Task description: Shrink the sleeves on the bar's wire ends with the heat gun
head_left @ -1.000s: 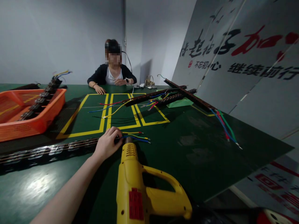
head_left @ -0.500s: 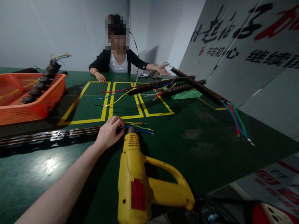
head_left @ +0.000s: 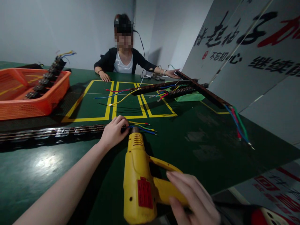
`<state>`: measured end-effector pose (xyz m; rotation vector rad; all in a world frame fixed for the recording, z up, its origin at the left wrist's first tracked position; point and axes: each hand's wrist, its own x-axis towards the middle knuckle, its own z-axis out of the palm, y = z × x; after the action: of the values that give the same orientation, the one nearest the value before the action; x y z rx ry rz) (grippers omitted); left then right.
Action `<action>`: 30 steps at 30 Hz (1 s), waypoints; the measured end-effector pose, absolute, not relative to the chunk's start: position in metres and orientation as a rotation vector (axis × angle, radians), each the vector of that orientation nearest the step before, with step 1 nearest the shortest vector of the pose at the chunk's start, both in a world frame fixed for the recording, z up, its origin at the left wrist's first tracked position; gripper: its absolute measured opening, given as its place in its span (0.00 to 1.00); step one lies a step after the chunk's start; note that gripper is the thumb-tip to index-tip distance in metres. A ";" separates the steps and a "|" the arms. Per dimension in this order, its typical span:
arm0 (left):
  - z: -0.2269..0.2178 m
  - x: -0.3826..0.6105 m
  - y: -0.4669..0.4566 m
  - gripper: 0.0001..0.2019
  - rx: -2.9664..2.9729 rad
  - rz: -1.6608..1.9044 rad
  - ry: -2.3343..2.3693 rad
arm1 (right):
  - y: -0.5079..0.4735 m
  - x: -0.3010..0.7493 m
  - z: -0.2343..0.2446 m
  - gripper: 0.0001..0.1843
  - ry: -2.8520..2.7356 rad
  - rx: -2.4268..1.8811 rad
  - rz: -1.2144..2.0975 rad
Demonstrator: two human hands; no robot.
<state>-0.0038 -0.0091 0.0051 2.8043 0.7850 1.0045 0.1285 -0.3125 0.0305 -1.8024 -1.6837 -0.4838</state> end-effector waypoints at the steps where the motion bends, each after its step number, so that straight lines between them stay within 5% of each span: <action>1: 0.005 -0.004 -0.009 0.03 2.800 1.008 0.791 | -0.305 0.129 0.027 0.14 -1.710 -1.812 -0.472; 30: 0.002 -0.006 0.000 0.12 2.871 0.894 0.687 | -0.291 0.129 0.005 0.14 -1.602 -1.961 -0.442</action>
<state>-0.0055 -0.0004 0.0016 2.8711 0.6865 0.8936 0.1293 -0.2910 0.0048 -1.9614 -1.6016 -0.4417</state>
